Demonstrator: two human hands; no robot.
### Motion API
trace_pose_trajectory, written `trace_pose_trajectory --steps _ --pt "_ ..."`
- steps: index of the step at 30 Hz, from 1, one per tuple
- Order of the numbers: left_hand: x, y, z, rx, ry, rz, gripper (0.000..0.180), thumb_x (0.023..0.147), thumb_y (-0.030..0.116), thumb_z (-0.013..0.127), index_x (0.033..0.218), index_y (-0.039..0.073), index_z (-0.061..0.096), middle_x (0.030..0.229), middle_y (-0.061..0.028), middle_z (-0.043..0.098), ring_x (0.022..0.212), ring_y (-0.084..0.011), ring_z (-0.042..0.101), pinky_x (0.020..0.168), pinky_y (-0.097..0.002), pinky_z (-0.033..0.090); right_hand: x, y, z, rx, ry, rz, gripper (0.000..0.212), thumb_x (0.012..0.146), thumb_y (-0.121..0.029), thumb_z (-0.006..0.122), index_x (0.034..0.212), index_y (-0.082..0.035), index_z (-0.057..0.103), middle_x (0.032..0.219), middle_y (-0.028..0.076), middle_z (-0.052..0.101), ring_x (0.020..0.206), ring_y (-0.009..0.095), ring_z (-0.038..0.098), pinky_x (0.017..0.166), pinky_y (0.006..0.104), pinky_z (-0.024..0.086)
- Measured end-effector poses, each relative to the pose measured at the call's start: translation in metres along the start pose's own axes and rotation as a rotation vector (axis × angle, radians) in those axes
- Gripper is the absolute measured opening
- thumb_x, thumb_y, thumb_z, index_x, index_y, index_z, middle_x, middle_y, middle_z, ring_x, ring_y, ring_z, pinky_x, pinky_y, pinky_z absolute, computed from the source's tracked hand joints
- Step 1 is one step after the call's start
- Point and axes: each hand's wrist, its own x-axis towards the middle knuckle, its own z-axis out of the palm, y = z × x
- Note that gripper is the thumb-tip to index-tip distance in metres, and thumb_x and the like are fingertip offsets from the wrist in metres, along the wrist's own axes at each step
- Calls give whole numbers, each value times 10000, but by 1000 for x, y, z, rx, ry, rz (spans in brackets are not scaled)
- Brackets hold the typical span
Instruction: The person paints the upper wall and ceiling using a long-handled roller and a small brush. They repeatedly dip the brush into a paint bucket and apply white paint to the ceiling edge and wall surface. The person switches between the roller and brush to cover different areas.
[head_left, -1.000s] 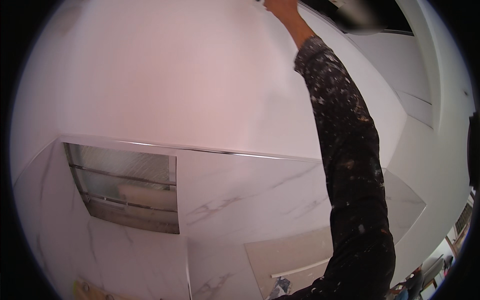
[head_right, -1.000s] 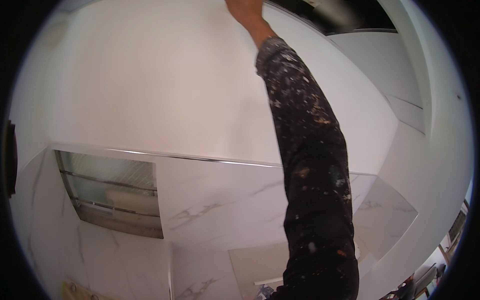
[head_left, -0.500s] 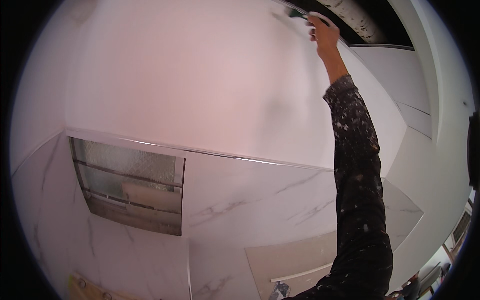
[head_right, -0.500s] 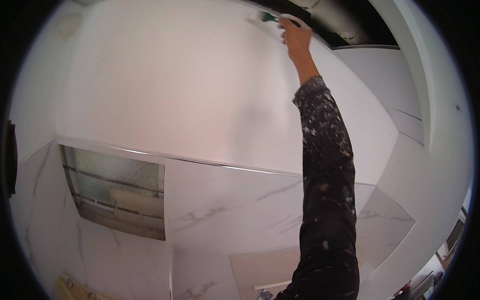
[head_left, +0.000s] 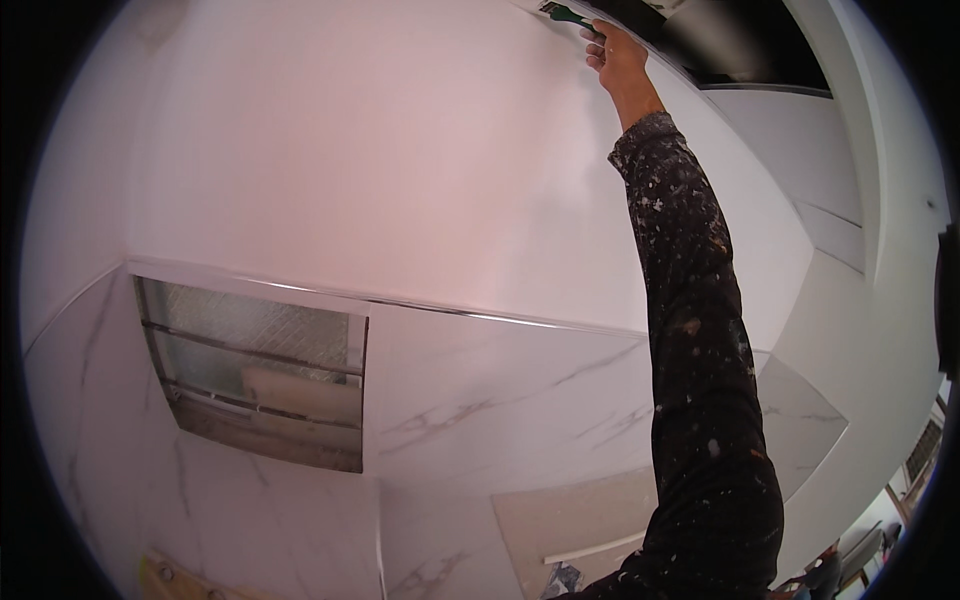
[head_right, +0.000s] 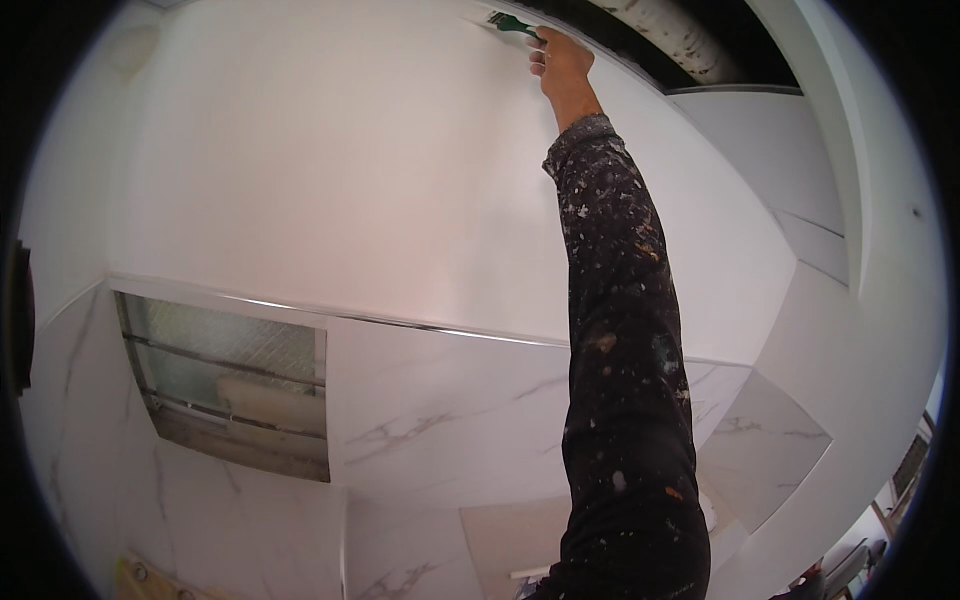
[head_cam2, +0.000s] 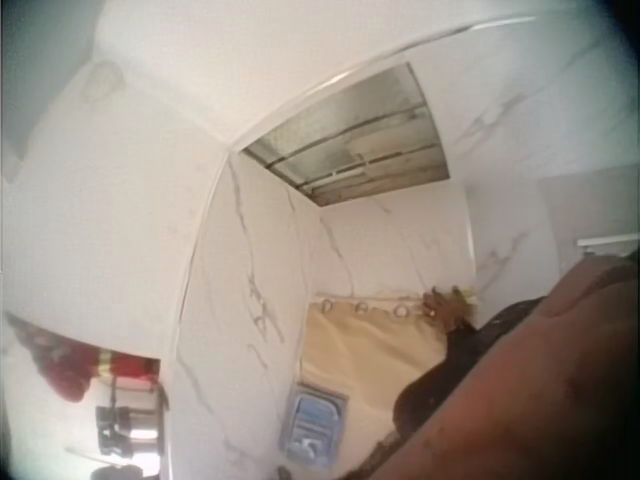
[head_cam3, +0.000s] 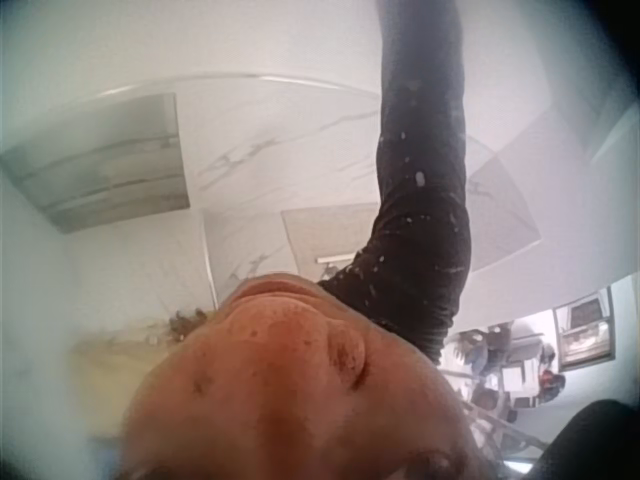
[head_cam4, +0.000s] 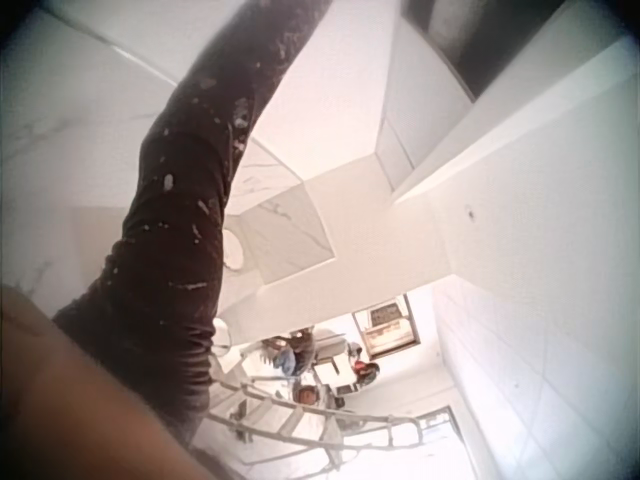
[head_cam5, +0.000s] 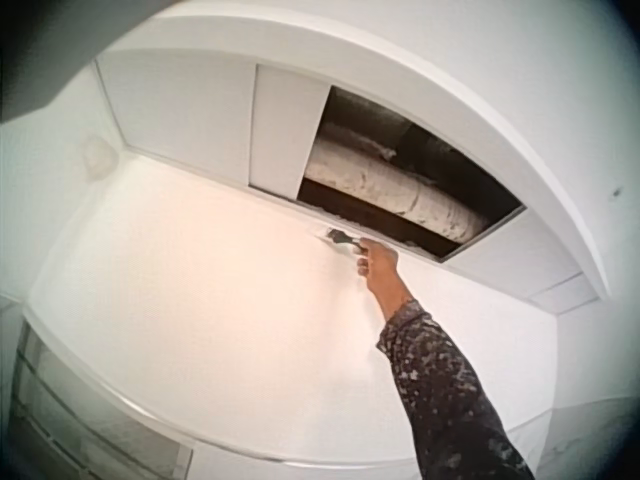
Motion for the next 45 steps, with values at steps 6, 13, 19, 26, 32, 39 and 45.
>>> trace_pose_trajectory --steps 6,13,19,26,32,39,45 --pt "13 3 -6 23 -402 -119 791 998 609 272 1590 109 110 1654 -164 71 1512 -394 39 1195 -564 20 5 -1 -20 -1 25 12 182 872 -157 706 981 -23 649 820 125 722 555 114 528 494 258 435" --pt "55 7 -57 57 -875 -257 787 998 607 274 1590 115 111 1654 -163 72 1511 -397 41 1194 -568 20 18 0 -35 -37 19 -16 185 864 -142 697 936 14 630 787 155 711 498 133 505 441 282 401" --pt "69 17 -82 69 -1005 -306 788 999 610 270 1590 115 108 1655 -166 61 1517 -372 34 1200 -551 20 14 1 -38 -57 43 7 194 874 -155 687 974 -4 617 837 143 721 537 106 493 471 258 406" --pt "75 3 -82 111 -616 -58 790 1003 612 260 1589 105 104 1653 -164 66 1523 -314 44 1211 -496 11 16 2 -57 -64 12 -3 226 881 -166 680 1020 4 626 855 144 716 545 100 483 471 252 402" --pt "91 28 -81 74 -992 -312 786 1003 616 256 1584 99 142 1652 -137 107 1520 -319 67 1212 -490 11 39 -3 -79 -100 82 -4 251 888 -188 673 1035 11 624 855 143 713 545 97 477 463 249 396" --pt "90 -1 -35 86 -835 -252 786 1001 618 260 1582 100 153 1649 -129 123 1518 -308 87 1212 -487 21 32 -10 -81 -156 164 -15 230 888 -177 668 1018 8 627 853 144 716 530 97 474 459 257 401" --pt "55 -51 58 72 -359 -130 788 1000 619 271 1581 98 159 1648 -124 135 1516 -303 96 1211 -491 33 31 -11 -97 -353 318 -114 199 845 -158 691 866 38 668 800 150 710 539 146 535 481 293 437"
